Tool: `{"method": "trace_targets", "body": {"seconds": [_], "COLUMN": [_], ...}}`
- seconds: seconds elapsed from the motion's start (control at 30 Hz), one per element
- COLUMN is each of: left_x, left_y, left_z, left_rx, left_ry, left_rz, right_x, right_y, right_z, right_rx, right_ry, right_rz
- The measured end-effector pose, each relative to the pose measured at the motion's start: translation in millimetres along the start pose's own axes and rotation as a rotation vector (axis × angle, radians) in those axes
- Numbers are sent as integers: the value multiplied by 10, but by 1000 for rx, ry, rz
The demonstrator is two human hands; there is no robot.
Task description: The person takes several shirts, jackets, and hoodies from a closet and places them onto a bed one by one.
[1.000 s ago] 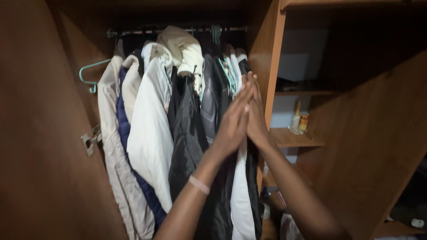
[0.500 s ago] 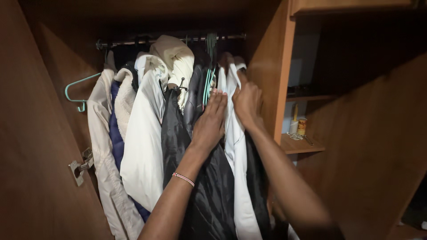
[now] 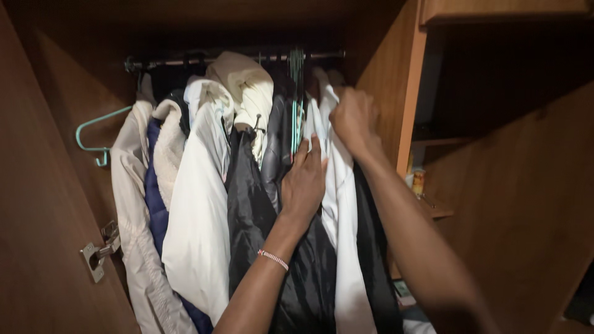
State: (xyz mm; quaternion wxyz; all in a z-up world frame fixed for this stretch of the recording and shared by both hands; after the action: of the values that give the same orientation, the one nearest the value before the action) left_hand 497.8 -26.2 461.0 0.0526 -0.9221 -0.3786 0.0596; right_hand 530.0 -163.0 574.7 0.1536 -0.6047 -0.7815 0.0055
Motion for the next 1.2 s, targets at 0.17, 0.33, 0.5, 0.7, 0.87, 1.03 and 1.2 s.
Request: {"method": "trace_targets", "body": {"seconds": [0.17, 0.33, 0.5, 0.7, 0.87, 1.03, 1.2], "left_x": [70, 144, 125, -54, -76, -157, -219], "left_y": [97, 123, 155, 355, 393, 204, 133], "left_z": [37, 79, 33, -168, -440, -557, -745], "left_rx": [24, -9, -58, -130, -115, -171, -255], "left_ry": [-25, -4, -41, -143, -144, -264, -347], "left_rz": [-53, -32, -20, -23, 13, 120, 258], "right_x": [-137, -335, -215, -218, -188, -199, -217], "right_y": [569, 748, 444, 27, -443, -692, -745], "right_z": [-47, 633, 1408, 2165, 2435, 2494, 2516], "right_rx": [63, 132, 179, 221, 285, 287, 329], "right_ry": [22, 93, 140, 173, 181, 168, 163], "right_rz": [-57, -30, 26, 12, 48, 31, 27]}}
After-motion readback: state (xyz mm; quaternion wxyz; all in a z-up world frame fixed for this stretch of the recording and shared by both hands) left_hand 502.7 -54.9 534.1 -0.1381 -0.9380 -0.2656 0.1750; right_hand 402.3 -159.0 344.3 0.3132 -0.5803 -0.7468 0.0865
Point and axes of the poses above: each hand's wrist, its own z-axis away from the middle knuckle, its own y-axis out of the palm, x = y × z, the point moved 7 cm from there along -z, towards the middle knuckle, and after that the axes turned 11 degrees about -x, right-handed, at the moved point
